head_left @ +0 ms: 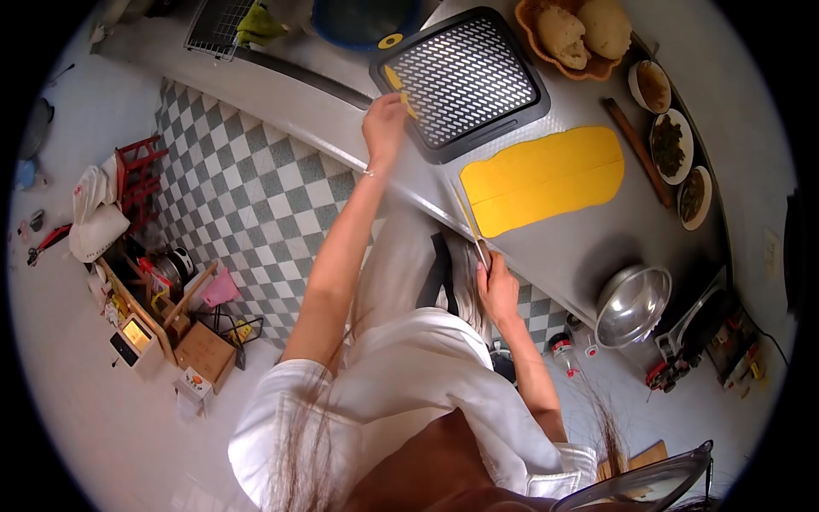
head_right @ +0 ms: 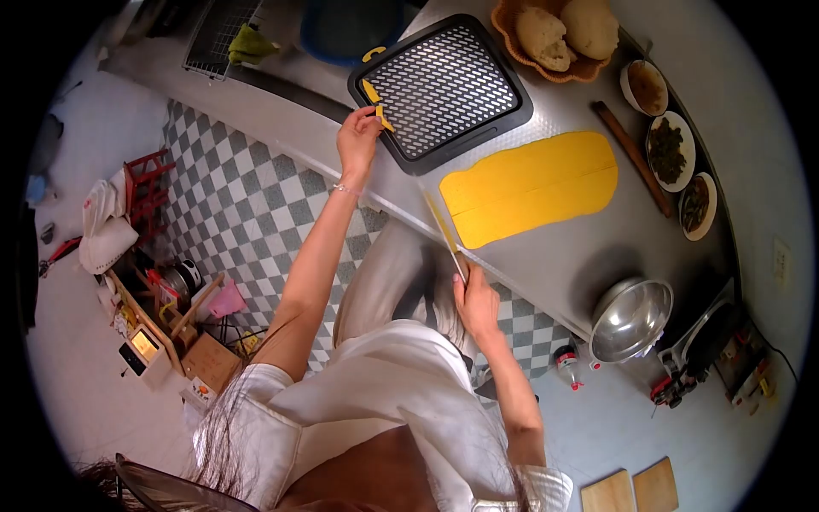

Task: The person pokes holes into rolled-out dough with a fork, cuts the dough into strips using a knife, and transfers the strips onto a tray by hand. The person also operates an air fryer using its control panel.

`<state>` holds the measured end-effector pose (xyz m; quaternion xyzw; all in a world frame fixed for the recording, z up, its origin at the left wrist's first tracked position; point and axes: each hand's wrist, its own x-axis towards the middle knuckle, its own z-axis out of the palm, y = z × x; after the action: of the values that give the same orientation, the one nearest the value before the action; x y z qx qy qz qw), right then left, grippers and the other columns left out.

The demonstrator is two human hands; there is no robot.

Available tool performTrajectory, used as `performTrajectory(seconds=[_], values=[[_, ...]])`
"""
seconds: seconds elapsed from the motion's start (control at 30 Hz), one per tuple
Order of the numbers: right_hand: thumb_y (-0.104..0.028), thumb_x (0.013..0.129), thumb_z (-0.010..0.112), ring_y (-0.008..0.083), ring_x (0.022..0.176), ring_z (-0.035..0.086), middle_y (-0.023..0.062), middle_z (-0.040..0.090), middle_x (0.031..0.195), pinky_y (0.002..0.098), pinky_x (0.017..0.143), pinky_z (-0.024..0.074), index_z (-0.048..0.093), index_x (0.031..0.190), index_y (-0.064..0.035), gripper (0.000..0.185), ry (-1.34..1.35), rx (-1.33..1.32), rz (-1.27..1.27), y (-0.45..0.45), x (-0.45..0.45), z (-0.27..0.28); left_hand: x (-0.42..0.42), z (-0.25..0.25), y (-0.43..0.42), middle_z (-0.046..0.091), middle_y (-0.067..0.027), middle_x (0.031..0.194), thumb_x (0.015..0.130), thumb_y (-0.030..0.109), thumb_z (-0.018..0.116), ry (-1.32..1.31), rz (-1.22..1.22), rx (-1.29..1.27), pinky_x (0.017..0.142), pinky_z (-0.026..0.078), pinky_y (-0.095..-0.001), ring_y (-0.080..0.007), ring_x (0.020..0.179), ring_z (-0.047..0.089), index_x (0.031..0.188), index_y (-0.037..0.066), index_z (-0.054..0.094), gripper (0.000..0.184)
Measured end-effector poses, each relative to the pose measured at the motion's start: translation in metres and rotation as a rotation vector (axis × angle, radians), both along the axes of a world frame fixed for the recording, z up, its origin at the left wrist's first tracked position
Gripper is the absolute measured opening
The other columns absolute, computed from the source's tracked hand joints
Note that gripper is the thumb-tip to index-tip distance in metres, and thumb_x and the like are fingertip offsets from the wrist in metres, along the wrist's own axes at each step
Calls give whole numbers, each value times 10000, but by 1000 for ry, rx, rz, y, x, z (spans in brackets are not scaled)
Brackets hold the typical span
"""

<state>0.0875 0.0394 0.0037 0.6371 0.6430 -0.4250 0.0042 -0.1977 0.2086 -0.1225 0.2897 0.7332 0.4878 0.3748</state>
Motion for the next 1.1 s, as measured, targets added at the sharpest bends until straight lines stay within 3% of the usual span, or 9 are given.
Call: performTrajectory(seconds=[0.27,0.53,0.77,0.83,0.97,1.1], values=[[-265,925,525,449,728,609,249,634,844,510,637,481,491,1116,-44,294,56,18,-15,-8,-9,5,3,4,12,663,-103,842,881,5,585,-10,26,-20,626,542,-229,-135,696,653,1025,-61,578,159],[-271,929,521,449,731,613,253,638,854,508,641,484,495,1120,-52,291,38,7,-42,-8,-7,8,12,17,18,665,-112,819,888,15,588,5,106,3,617,554,-241,-146,680,661,1011,-78,580,154],[-284,928,524,448,740,615,248,637,876,505,641,490,489,1107,-47,299,36,-31,-22,-6,-11,3,9,21,18,675,-120,810,888,18,586,51,21,-43,601,561,-251,-151,656,668,999,-81,574,148],[-258,908,557,430,790,608,238,614,929,487,663,494,491,1093,-36,297,4,16,41,-2,-22,-7,5,22,18,676,-123,802,886,17,590,127,-28,-49,597,561,-251,-150,651,668,1006,-79,569,154],[-186,854,622,387,894,566,210,538,1011,454,716,493,498,1060,-13,297,57,253,154,12,-50,-34,-1,28,23,669,-137,791,873,8,604,-8,24,-116,590,559,-254,-162,658,671,1018,-75,528,184],[-148,804,661,370,942,531,186,514,980,445,762,477,521,1045,-3,315,76,342,133,26,-78,-51,-10,19,24,662,-142,782,859,-3,615,-34,13,-161,575,553,-253,-170,652,668,1011,-68,489,207]])
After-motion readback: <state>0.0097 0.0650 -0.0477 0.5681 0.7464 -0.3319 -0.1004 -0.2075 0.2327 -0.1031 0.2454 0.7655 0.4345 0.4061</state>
